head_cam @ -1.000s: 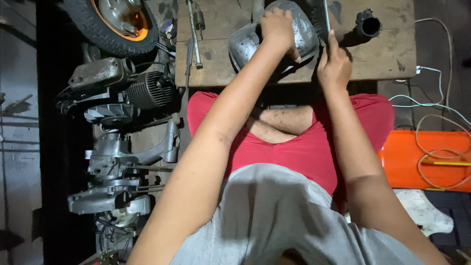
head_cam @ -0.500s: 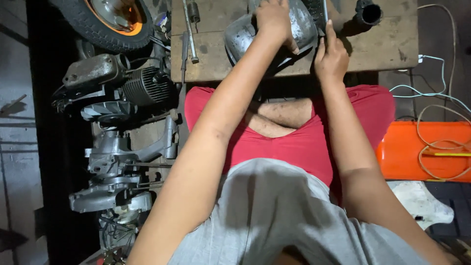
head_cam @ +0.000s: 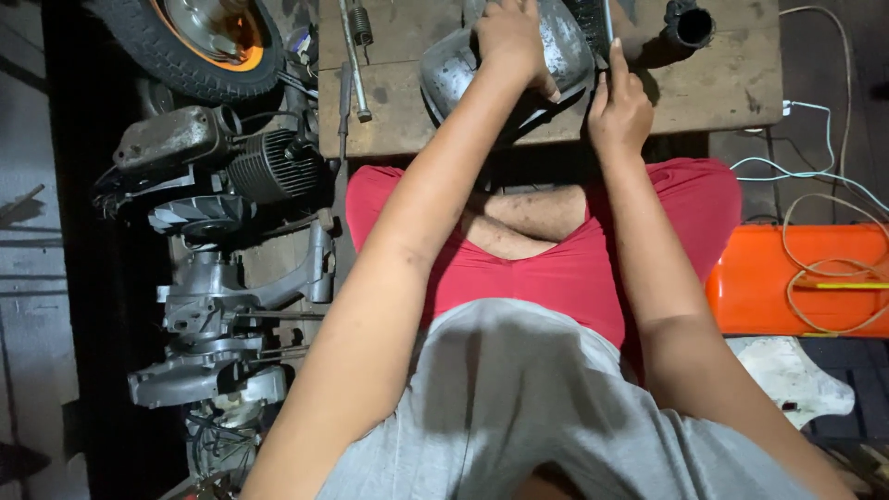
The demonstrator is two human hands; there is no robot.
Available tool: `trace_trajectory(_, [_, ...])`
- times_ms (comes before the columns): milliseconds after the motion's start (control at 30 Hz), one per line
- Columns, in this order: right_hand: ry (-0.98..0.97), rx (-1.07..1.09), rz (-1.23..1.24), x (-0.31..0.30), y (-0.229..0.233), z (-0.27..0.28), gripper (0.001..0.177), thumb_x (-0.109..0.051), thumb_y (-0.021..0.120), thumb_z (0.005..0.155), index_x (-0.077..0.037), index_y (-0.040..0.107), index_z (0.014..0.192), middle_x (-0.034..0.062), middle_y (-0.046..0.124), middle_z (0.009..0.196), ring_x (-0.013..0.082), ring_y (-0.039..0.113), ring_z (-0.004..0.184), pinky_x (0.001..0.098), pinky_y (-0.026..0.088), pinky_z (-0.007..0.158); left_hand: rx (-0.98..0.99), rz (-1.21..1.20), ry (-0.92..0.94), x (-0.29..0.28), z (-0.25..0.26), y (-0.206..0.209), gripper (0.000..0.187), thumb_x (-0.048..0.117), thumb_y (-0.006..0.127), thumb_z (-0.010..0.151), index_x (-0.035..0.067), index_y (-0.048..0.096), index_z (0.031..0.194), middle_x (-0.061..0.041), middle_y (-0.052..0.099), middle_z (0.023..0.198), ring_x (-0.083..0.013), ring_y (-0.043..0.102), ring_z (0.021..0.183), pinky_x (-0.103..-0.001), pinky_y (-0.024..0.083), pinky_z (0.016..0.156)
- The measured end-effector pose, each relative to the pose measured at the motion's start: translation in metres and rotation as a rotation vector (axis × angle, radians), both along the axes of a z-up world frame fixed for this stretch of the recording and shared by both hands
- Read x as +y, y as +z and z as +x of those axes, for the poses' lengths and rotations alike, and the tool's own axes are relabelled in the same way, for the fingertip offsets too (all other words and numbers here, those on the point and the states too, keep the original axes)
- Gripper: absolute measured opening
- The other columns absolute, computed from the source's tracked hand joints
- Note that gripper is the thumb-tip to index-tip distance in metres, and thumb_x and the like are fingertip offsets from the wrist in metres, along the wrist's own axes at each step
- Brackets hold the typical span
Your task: The person is using a wire brush to clean rust and grime off a metal motorcycle component on a wooden work surface.
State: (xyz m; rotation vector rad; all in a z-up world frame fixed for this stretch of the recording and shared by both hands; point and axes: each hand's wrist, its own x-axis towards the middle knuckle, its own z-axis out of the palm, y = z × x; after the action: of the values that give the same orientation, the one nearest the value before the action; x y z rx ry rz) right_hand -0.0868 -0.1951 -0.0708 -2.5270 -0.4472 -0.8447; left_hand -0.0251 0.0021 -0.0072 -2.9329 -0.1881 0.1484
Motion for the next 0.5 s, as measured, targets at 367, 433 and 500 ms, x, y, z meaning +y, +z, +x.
trace_trajectory(367, [0.099, 0.105, -0.032, -0.010, 0.065, -0.022, 0.046, -0.001, 0.071, 0.094, -0.007, 0.065, 0.139, 0.0209, 0.076, 0.086, 0.0385, 0.069, 0.062, 0.0469, 0.053, 0.053, -0.041, -0.023, -0.010, 0.008, 0.001, -0.010, 0.144, 0.094, 0.097, 0.029, 0.010, 0.056, 0.139, -0.012, 0.061, 0.130, -0.0322, 0.060, 0.108, -0.043, 0.055, 0.081])
trace_trajectory(433, [0.063, 0.189, -0.045, -0.012, 0.093, -0.036, 0.043, -0.004, 0.070, 0.095, -0.008, 0.068, 0.138, 0.0224, 0.074, 0.085, 0.0395, 0.068, 0.062, 0.0468, 0.053, 0.052, -0.031, -0.024, -0.021, 0.010, 0.004, -0.009, 0.148, 0.094, 0.096, 0.031, 0.008, 0.052, 0.142, -0.014, 0.059, 0.133, -0.0323, 0.059, 0.107, -0.043, 0.054, 0.080])
trace_trajectory(500, [0.018, 0.275, -0.063, -0.013, 0.101, -0.045, 0.041, -0.007, 0.070, 0.096, -0.009, 0.070, 0.136, 0.0239, 0.073, 0.084, 0.0406, 0.068, 0.062, 0.0466, 0.053, 0.052, -0.019, -0.031, -0.040, 0.009, 0.002, -0.007, 0.151, 0.094, 0.096, 0.032, 0.007, 0.049, 0.146, -0.016, 0.058, 0.135, -0.0325, 0.059, 0.107, -0.044, 0.054, 0.079])
